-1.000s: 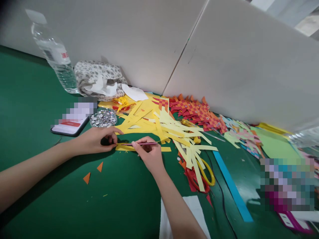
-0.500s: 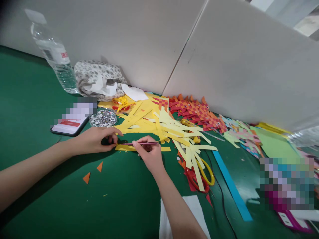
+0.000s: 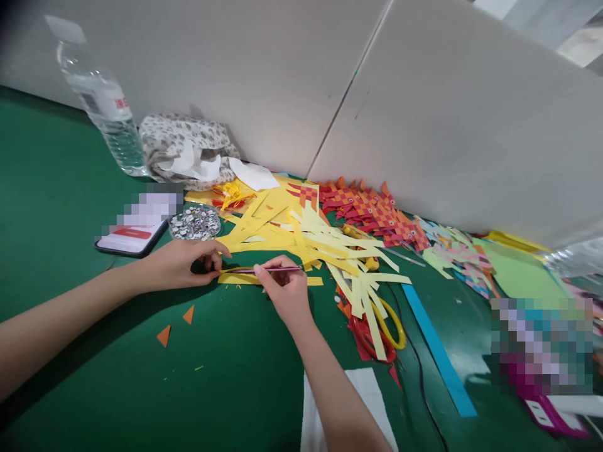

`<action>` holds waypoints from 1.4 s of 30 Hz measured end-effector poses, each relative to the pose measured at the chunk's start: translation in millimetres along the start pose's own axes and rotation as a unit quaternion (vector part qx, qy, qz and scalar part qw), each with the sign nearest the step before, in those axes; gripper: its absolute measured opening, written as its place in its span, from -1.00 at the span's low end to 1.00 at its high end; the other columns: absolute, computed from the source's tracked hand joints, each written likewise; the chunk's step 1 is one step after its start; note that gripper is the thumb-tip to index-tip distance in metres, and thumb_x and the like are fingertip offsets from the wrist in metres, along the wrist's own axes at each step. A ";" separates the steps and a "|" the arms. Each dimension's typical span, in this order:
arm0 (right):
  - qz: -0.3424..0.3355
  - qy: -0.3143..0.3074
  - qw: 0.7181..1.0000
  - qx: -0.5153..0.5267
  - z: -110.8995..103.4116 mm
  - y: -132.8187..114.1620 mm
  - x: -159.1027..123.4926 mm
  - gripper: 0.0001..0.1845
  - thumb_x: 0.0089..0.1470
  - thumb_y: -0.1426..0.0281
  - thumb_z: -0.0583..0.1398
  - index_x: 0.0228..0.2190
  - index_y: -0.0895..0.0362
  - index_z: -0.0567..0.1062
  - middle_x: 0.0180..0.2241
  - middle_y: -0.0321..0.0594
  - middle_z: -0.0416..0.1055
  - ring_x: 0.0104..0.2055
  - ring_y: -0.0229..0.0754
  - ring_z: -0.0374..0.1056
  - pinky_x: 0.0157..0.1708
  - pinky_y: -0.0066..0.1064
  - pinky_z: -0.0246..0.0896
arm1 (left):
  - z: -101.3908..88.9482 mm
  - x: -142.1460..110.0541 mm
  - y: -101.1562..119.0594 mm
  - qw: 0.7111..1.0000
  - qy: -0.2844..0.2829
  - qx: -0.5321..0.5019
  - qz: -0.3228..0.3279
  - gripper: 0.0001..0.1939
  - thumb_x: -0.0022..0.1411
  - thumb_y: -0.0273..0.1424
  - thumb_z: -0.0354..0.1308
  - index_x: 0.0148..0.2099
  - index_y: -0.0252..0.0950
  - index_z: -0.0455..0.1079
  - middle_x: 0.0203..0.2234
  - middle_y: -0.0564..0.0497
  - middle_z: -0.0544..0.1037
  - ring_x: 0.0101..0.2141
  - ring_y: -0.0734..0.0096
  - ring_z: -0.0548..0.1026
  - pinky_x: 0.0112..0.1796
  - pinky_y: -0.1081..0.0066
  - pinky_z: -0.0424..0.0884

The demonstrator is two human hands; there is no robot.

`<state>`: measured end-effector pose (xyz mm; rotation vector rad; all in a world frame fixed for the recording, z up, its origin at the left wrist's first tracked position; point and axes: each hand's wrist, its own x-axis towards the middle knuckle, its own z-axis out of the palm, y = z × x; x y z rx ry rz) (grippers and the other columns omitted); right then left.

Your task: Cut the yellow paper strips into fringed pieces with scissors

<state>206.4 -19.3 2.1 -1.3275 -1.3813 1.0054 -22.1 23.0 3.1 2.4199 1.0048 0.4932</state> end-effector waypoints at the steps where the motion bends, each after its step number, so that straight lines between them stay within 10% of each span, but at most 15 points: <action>1: -0.002 0.001 1.000 0.003 -0.1 -0.2 -0.2 -0.77 -0.12 0.24 0.31 -0.55 0.11 0.41 -0.67 -0.40 0.31 -0.69 -0.35 0.23 -0.68 -0.51 0.14 | 0.0 0.2 0.1 1.000 0.000 -0.002 -0.001 -0.67 0.05 -0.45 0.06 -0.08 -0.19 0.26 -0.41 0.14 0.59 -0.44 0.45 0.51 -0.43 0.51 0.32; 42: 0.014 -0.039 0.999 -0.033 2.9 -4.6 -1.8 -0.74 -0.11 0.19 0.30 -0.53 0.12 0.45 -0.68 -0.39 0.32 -0.65 -0.33 0.24 -0.64 -0.50 0.15 | 0.1 -2.4 -5.8 0.996 0.009 -0.090 -0.009 -0.50 0.04 -0.47 0.10 0.08 -0.21 0.20 -0.37 0.10 0.61 -0.41 0.47 0.52 -0.30 0.49 0.40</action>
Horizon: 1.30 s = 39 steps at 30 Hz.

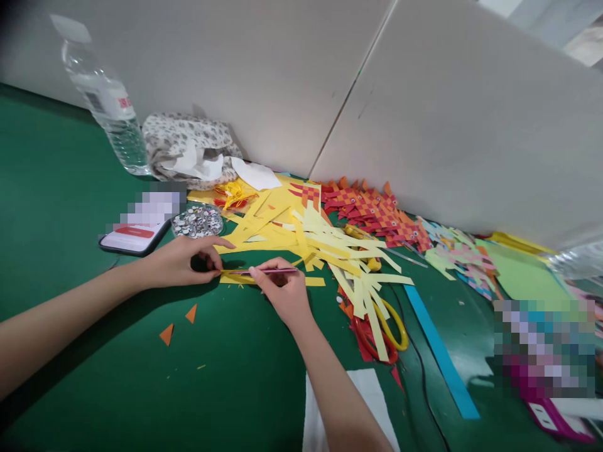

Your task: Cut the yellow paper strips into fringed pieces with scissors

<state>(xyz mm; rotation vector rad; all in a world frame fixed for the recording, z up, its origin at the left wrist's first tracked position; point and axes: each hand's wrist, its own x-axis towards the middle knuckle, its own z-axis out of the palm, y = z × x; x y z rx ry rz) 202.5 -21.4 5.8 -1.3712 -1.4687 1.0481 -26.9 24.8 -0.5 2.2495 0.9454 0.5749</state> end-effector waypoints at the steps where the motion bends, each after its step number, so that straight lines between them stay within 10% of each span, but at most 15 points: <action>1: 0.002 0.000 1.000 -0.002 -0.1 -0.2 -0.4 -0.74 -0.11 0.19 0.30 -0.53 0.13 0.45 -0.68 -0.39 0.32 -0.65 -0.34 0.23 -0.64 -0.51 0.14 | 0.4 0.1 0.2 1.000 0.000 0.001 -0.003 -0.51 0.04 -0.47 0.10 0.06 -0.22 0.21 -0.38 0.10 0.61 -0.42 0.47 0.52 -0.30 0.48 0.40; 30: -0.014 -0.010 1.000 -0.005 -1.3 2.4 -1.8 -0.79 -0.08 0.24 0.29 -0.51 0.13 0.47 -0.66 -0.38 0.34 -0.63 -0.34 0.25 -0.63 -0.51 0.13 | 2.6 0.7 2.1 0.999 0.013 -0.011 -0.029 -0.68 0.03 -0.46 0.11 -0.10 -0.23 0.27 -0.42 0.10 0.61 -0.45 0.48 0.53 -0.36 0.50 0.41; 39: -0.102 0.195 0.973 0.075 -11.8 5.5 -1.0 -0.79 -0.04 0.27 0.28 -0.48 0.13 0.41 -0.63 -0.39 0.37 -0.71 -0.37 0.21 -0.69 -0.50 0.13 | 3.1 1.5 6.5 0.999 0.021 0.039 -0.017 -0.77 0.13 -0.41 0.08 -0.14 -0.23 0.41 -0.45 0.08 0.58 -0.45 0.47 0.51 -0.44 0.52 0.35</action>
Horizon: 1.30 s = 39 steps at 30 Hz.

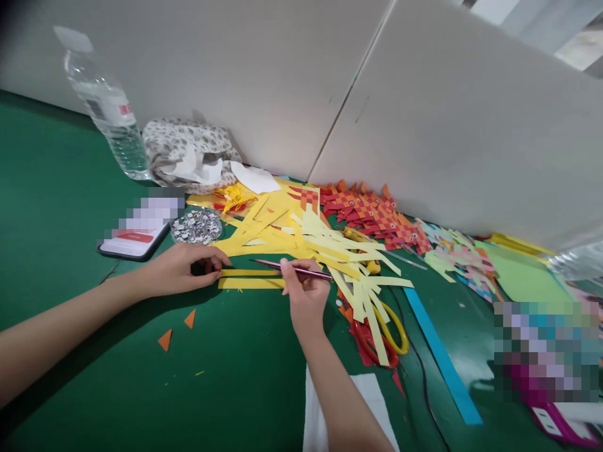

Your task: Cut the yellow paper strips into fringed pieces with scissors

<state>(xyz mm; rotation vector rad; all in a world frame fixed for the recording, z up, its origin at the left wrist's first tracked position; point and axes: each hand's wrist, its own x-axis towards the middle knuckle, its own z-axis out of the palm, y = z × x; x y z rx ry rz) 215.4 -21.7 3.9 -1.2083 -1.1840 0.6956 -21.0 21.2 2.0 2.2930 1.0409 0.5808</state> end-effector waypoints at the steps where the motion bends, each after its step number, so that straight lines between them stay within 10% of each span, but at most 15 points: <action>1: -0.006 0.020 1.000 0.002 -1.3 -0.5 1.5 -0.79 -0.01 0.26 0.27 -0.46 0.13 0.39 -0.62 -0.38 0.39 -0.71 -0.37 0.21 -0.68 -0.50 0.14 | 0.2 0.0 0.4 1.000 0.003 0.004 0.001 -0.78 0.13 -0.40 0.08 -0.15 -0.24 0.42 -0.45 0.08 0.58 -0.46 0.48 0.51 -0.44 0.51 0.35; 6: -0.027 0.043 0.998 -0.035 -5.4 -4.1 5.1 -0.81 0.12 0.23 0.15 -0.33 0.09 0.35 -0.44 -0.30 0.50 -0.70 -0.39 0.22 -0.57 -0.46 0.23 | 1.3 0.0 1.6 1.000 0.007 0.009 -0.007 -0.84 0.15 -0.37 0.08 -0.24 -0.24 0.45 -0.46 0.06 0.57 -0.48 0.48 0.49 -0.42 0.49 0.35; 10: -0.068 -0.069 0.986 -0.133 -10.3 -3.6 6.4 -0.79 0.21 0.25 0.04 -0.24 0.05 0.42 -0.27 -0.18 0.51 -0.38 -0.20 0.42 -0.30 -0.32 0.32 | 1.7 0.3 2.7 1.000 0.013 -0.017 -0.008 -0.86 0.17 -0.38 0.06 -0.28 -0.23 0.44 -0.43 0.06 0.57 -0.46 0.47 0.48 -0.40 0.48 0.37; 13: -0.153 -0.192 0.933 -0.263 -14.7 -2.1 9.0 -0.84 0.17 0.28 0.09 -0.30 0.02 0.45 -0.24 -0.18 0.51 -0.14 -0.08 0.38 -0.01 -0.11 0.15 | 0.4 0.8 5.2 0.997 0.018 -0.075 -0.015 -0.87 0.18 -0.36 0.07 -0.30 -0.23 0.42 -0.43 0.06 0.56 -0.44 0.46 0.49 -0.39 0.47 0.38; 18: -0.208 -0.262 0.869 -0.364 -18.4 -2.4 10.4 -0.83 0.01 0.27 0.25 -0.40 0.05 0.35 -0.45 -0.32 0.44 -0.36 -0.16 0.36 0.12 0.03 -0.12 | -3.3 0.4 9.8 0.992 -0.015 -0.124 -0.026 -0.88 0.16 -0.35 0.09 -0.34 -0.27 0.41 -0.48 0.06 0.54 -0.48 0.47 0.46 -0.42 0.47 0.38; 26: -0.168 -0.299 0.859 -0.379 -20.7 -7.5 8.7 -0.70 -0.03 0.32 0.26 -0.26 0.08 0.29 -0.31 -0.21 0.38 -0.26 -0.08 0.28 -0.25 -0.26 0.17 | 3.1 -1.9 9.2 0.996 -0.008 0.083 0.019 -0.81 0.08 -0.25 0.17 -0.26 -0.21 0.42 -0.48 0.06 0.47 -0.38 0.32 0.43 -0.30 0.33 0.30; 39: -0.180 -0.309 0.867 -0.348 -17.6 -2.6 7.5 -0.75 -0.01 0.52 0.18 -0.28 0.05 0.25 -0.42 -0.33 0.36 -0.34 -0.16 0.31 0.11 0.02 -0.07 | 5.1 -1.0 18.6 0.998 -0.014 0.068 0.013 -0.82 0.17 -0.25 0.11 -0.40 -0.23 0.33 -0.48 0.04 0.46 -0.39 0.31 0.41 -0.34 0.35 0.28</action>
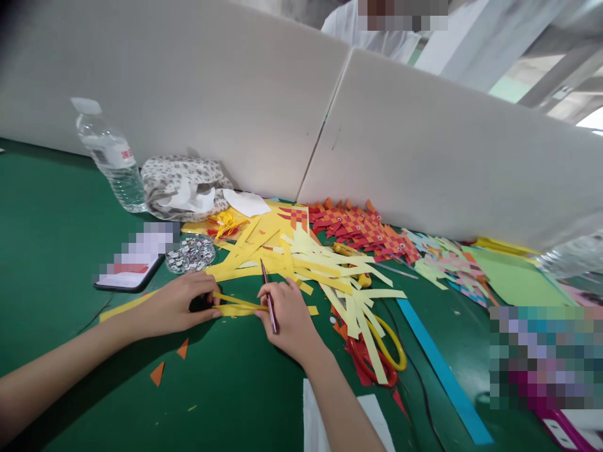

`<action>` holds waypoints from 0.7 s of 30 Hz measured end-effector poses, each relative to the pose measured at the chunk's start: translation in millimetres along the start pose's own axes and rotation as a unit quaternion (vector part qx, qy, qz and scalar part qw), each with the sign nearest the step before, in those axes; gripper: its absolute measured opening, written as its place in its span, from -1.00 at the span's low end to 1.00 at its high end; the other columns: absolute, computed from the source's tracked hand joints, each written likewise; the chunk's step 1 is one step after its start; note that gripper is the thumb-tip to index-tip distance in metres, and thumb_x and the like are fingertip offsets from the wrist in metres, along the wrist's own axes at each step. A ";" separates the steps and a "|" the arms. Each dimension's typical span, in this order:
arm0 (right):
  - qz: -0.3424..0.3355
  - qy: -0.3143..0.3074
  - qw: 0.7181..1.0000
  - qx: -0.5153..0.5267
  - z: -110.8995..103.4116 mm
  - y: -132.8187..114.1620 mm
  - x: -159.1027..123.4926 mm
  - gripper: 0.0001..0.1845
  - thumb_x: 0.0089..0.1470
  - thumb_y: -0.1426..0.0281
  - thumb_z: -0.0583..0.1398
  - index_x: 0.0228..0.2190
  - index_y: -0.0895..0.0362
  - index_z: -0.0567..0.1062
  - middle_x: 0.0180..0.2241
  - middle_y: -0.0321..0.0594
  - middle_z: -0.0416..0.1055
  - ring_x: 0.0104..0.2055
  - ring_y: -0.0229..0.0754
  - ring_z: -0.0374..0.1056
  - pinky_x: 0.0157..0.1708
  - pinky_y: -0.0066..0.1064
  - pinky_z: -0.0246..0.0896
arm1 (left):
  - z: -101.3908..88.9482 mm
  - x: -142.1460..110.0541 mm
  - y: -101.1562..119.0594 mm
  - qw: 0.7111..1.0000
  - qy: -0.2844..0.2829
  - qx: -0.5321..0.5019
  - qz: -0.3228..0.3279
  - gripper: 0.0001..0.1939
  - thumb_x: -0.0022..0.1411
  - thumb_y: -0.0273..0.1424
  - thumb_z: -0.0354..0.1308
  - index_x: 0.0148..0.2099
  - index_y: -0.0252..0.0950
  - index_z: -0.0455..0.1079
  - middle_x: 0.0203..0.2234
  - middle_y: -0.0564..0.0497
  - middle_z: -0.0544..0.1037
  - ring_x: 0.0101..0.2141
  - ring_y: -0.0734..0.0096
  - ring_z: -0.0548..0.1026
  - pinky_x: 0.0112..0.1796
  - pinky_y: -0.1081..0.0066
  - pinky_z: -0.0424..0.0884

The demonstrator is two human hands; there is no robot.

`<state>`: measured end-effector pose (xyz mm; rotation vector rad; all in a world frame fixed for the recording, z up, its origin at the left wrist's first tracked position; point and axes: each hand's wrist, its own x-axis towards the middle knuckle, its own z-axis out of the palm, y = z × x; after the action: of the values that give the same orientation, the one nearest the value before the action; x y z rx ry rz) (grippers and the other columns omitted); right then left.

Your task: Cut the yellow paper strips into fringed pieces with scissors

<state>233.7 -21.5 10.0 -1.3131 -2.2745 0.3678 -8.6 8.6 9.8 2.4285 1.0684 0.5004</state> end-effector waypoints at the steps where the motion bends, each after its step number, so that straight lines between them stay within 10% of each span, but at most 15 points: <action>1: -0.006 0.004 1.000 -0.011 0.4 -0.1 0.0 -0.77 0.00 0.51 0.17 -0.29 0.05 0.26 -0.42 -0.32 0.36 -0.34 -0.17 0.31 0.12 0.03 -0.08 | -0.1 -0.3 0.6 1.000 0.000 -0.002 0.000 -0.82 0.18 -0.25 0.10 -0.40 -0.24 0.32 -0.47 0.03 0.46 -0.38 0.30 0.41 -0.34 0.35 0.28; 13: -0.082 0.046 0.990 -0.101 6.0 4.9 -0.4 -0.84 0.07 0.55 0.09 -0.37 0.02 0.31 -0.43 -0.33 0.41 -0.34 -0.17 0.34 0.16 0.04 -0.12 | 4.9 -0.8 -2.2 0.994 0.008 -0.098 -0.047 -0.46 0.17 -0.26 0.15 0.18 -0.11 0.11 -0.36 0.10 0.56 -0.42 0.40 0.46 -0.39 0.44 0.33; 21: -0.102 0.055 0.987 -0.107 7.0 -2.8 -2.1 -0.87 0.12 0.52 0.07 -0.33 0.03 0.32 -0.44 -0.32 0.42 -0.34 -0.19 0.34 0.16 0.02 -0.11 | 8.4 -1.0 -1.6 0.994 0.023 0.096 0.049 -0.78 0.31 -0.36 -0.04 -0.26 -0.22 0.43 -0.42 0.00 0.51 -0.37 0.33 0.46 -0.33 0.38 0.28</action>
<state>228.8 -24.7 4.8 -1.1530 -2.3775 -0.0205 -6.1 6.8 1.8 2.6606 1.0628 0.5076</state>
